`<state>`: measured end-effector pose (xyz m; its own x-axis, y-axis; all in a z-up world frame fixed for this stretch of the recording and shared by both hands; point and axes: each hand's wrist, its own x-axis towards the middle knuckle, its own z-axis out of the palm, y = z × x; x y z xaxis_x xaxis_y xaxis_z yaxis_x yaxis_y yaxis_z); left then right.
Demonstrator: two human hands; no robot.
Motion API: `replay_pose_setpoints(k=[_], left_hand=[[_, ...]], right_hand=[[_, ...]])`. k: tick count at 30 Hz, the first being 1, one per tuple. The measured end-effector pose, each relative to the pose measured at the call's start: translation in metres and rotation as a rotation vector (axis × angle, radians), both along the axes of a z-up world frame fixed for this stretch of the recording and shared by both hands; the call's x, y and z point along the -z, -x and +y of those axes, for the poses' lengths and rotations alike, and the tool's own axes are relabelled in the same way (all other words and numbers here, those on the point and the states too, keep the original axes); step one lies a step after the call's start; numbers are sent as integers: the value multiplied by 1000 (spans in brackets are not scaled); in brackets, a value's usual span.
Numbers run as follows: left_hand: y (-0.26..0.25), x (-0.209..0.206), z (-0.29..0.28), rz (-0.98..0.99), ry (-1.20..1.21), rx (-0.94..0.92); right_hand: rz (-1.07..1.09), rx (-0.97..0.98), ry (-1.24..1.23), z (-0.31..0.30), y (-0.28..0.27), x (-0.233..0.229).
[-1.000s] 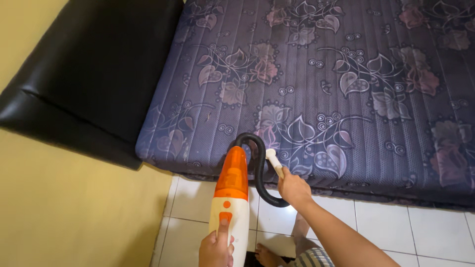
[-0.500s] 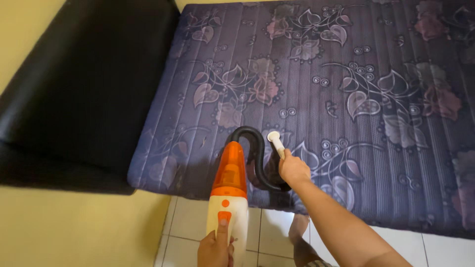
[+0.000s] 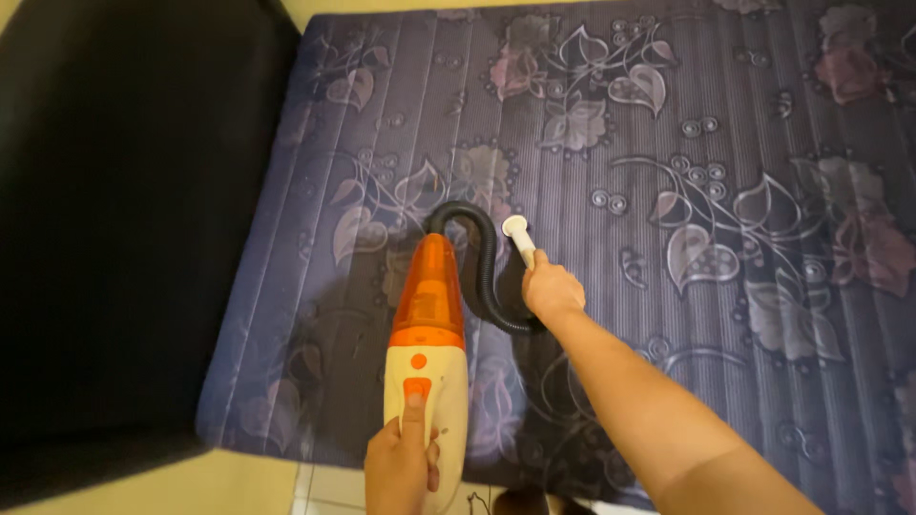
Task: The person vacuums a mattress using a handheld vacuum cleaner with an attached hose and nozzle.
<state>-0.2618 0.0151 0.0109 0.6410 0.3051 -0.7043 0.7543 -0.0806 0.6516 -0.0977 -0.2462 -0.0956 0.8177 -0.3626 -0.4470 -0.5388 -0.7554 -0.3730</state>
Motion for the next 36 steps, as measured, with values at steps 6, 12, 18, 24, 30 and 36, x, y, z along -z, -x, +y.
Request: replay_pose_setpoints(k=[6,12,18,24,30,36], left_hand=[[-73,7,-6,-5,41,90],[-151,11,-15,28,51,140],[-234,14,-32,-10,51,154],[-308,25,-57,100,-33,165],[-334,87,-65,71,4,57],[-350,197,-46,102,-8,25]], right_hand=[[-8,67,19,-19,-72,-1],[-24,81,54,-46,-150,8],[-62,120,69,-80,-236,20],[-111,113,119,-119,-328,23],[-226,27,167,-154,-414,33],[-235,31,229,-183,-472,28]])
